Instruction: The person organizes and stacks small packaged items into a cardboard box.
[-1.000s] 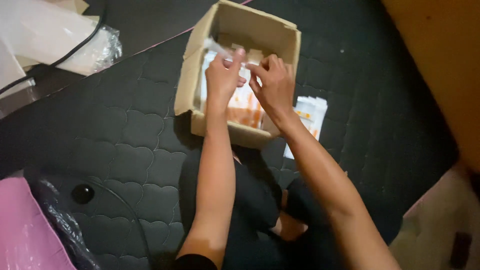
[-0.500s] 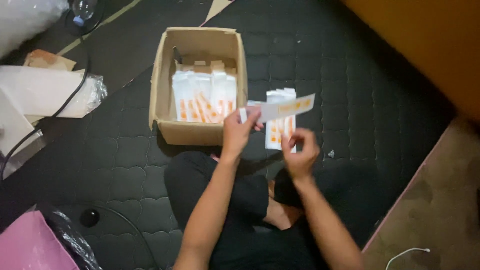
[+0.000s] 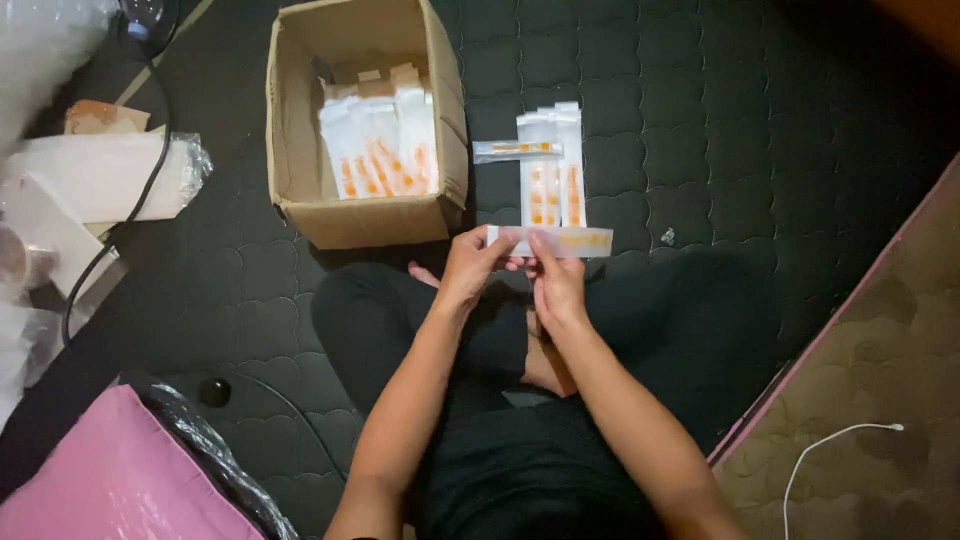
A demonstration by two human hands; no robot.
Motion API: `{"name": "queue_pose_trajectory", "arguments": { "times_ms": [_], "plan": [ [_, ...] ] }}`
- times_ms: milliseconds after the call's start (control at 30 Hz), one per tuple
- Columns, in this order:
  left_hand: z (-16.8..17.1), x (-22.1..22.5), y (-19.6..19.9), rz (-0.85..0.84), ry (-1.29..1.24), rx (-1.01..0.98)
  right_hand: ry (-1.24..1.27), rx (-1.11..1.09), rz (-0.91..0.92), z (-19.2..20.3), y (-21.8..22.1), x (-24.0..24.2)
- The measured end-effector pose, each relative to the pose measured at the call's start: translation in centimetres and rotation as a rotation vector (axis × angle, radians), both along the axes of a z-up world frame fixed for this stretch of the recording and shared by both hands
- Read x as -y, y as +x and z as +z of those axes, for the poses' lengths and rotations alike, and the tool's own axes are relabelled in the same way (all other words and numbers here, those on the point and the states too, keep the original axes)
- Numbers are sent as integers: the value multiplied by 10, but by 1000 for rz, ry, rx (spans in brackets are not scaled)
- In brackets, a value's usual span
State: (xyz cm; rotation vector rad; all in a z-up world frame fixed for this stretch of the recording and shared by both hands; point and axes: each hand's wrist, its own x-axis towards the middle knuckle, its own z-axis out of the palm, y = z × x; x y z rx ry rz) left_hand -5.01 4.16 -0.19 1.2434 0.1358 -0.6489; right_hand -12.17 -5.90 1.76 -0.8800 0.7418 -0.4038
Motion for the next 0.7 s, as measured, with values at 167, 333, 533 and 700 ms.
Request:
{"name": "queue_pose_trajectory", "arguments": {
  "times_ms": [167,333,533,700],
  "plan": [
    [-16,-6,3,83,100,52,-39,-36,-23,-39,-9,47],
    [-21,-15,13,175,240,107,-119,-59,-16,-36,-20,97],
    [-47,-10,18,164,435,161,-87,-22,-41,-36,-24,113],
    [-109,-10,31,96,573,124,-61,-29,-35,-42,-21,117]
  ]
}}
